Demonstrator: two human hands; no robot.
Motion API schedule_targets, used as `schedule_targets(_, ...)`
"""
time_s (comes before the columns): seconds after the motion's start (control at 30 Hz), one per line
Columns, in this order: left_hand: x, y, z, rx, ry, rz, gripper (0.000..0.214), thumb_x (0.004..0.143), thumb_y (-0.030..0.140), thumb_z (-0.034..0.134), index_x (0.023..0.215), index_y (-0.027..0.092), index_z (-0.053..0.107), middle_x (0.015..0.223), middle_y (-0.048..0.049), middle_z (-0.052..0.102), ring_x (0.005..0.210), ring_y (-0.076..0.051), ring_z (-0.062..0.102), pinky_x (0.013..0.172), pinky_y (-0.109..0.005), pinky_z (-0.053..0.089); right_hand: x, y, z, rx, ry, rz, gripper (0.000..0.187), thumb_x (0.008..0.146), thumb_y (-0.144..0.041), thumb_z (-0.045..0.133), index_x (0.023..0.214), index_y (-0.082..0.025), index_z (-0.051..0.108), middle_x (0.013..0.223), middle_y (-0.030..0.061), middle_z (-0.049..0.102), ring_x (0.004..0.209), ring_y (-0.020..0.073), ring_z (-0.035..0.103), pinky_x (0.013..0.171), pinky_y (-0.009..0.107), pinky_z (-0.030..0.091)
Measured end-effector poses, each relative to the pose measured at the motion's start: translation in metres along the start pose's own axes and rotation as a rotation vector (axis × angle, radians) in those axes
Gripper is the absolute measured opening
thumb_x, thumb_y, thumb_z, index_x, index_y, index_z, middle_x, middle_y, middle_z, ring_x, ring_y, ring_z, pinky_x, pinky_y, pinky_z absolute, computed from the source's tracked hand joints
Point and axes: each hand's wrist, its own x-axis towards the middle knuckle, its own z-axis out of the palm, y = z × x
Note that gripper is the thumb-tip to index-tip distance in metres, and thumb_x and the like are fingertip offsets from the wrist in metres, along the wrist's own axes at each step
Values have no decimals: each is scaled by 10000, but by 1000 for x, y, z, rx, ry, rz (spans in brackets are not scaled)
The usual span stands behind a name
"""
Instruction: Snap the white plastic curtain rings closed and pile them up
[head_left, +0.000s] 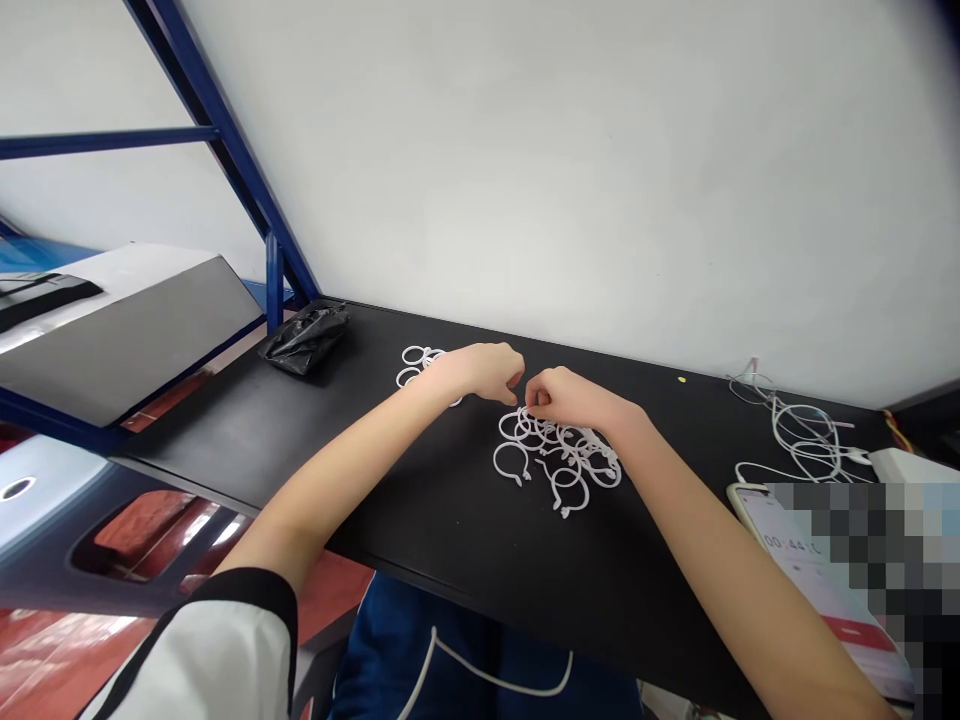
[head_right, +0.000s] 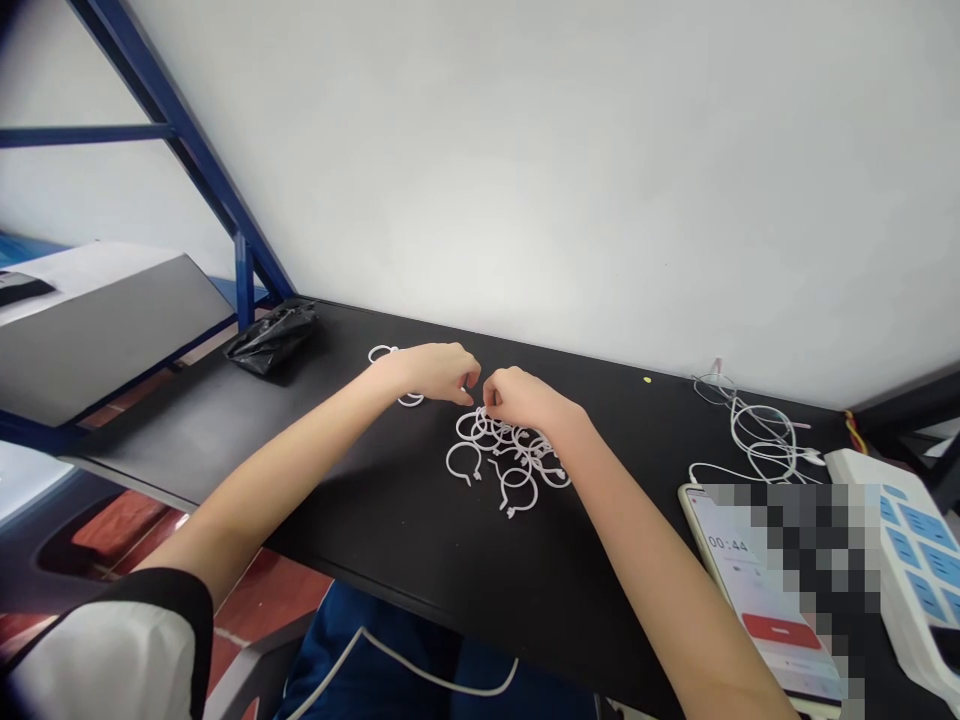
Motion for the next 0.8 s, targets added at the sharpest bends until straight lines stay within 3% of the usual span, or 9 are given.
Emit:
schedule_targets(0.1,5,2,5,1,-34,17,300,788,330,614,1039,174,668,1076,-93,699,838,-210,663,630,-263,435,2,1,0,-1,-18,19,253,942,-364,570,1052,-145,632,1011,54,659,849,164,645,756,349,558)
schedule_targets(0.33,16,0,15,6,-161,102,265,836,389,645,969,162,668,967,-55,701,833,-174,656,724,-281,503,6,6,2,18,-15,28,248,944,-359,568,1059,-148,629,1011,54,658,837,158,644,742,340,561)
schedule_targets(0.5,18,4,19,48,-256,84,301,935,378,571,1107,133,606,1075,-68,643,940,-165,634,837,-369,555,7,11,4,45,-2,18,252,946,-359,567,1065,-145,625,999,52,658,817,152,644,724,332,562)
schedule_targets(0.8,15,6,15,79,-272,74,326,937,367,570,1181,150,581,1177,-85,612,1024,-189,620,881,-396,550,10,13,7,57,24,14,271,943,-352,572,1121,-151,608,1054,65,648,857,163,645,742,347,565)
